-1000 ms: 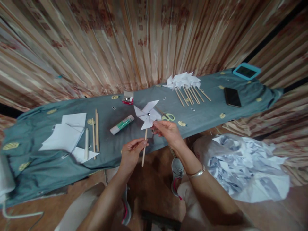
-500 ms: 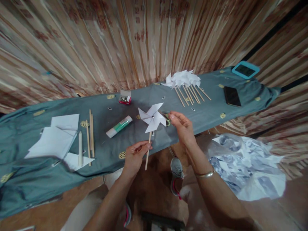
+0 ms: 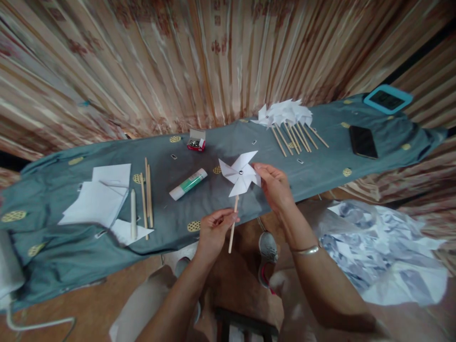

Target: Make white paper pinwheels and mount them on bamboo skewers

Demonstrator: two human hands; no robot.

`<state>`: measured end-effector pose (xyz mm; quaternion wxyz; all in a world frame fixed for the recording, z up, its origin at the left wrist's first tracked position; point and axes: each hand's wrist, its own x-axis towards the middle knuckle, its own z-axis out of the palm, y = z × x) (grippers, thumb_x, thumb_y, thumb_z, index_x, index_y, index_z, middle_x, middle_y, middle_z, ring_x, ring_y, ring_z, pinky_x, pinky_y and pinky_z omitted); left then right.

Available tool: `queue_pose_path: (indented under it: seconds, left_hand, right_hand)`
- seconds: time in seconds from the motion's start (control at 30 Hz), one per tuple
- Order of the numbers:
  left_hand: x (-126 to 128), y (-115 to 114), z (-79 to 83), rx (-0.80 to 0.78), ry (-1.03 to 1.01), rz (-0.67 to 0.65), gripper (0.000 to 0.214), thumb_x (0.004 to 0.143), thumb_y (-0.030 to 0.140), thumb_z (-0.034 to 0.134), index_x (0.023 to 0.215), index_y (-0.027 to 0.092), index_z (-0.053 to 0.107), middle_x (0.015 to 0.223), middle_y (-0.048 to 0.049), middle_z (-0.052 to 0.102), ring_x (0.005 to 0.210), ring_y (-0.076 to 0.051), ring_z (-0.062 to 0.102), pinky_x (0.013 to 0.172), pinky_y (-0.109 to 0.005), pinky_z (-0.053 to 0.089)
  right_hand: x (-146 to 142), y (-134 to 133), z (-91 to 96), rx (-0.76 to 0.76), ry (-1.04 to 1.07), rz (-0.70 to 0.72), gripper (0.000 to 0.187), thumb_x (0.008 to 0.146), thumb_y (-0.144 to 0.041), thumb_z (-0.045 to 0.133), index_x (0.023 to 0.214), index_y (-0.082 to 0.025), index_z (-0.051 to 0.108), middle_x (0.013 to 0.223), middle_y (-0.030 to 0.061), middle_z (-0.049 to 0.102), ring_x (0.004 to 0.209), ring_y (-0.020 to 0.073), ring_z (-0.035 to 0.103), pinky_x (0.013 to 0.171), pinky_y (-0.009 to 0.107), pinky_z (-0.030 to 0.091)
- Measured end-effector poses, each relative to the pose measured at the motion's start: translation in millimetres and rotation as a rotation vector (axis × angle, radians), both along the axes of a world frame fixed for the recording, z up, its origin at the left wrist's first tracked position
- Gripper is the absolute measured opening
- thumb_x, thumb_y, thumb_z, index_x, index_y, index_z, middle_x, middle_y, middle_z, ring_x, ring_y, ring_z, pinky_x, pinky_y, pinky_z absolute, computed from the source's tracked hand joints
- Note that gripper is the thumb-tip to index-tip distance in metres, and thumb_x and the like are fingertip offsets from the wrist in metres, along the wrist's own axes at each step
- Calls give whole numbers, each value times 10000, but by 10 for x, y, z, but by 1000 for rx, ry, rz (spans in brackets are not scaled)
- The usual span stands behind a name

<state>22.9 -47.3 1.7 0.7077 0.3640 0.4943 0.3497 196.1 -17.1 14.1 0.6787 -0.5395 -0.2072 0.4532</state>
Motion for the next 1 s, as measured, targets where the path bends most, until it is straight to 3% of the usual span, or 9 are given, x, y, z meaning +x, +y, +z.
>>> queue_pose_path:
  seconds: [0.53,1.0]
  left_hand:
    - [-9,-4,3,-28,-34,50,239,516,342,836,669,178,755,600,-24,721,601,-143,642,637,-246,484]
    - [-6,2,-46,-7,-44,75,253,505,341,845,673,175,754,610,-28,724,604,-146,642,642,-253,490]
  right_hand:
    - [-89,69,-49,44,23,5,281,508,-368,884,677,-212,723,640,-30,722,571,106,611,613,246,496]
    - [-118,50,0,13,34,10,289,484,-362,891,672,-211,732,623,-27,709,604,108,598,610,235,470]
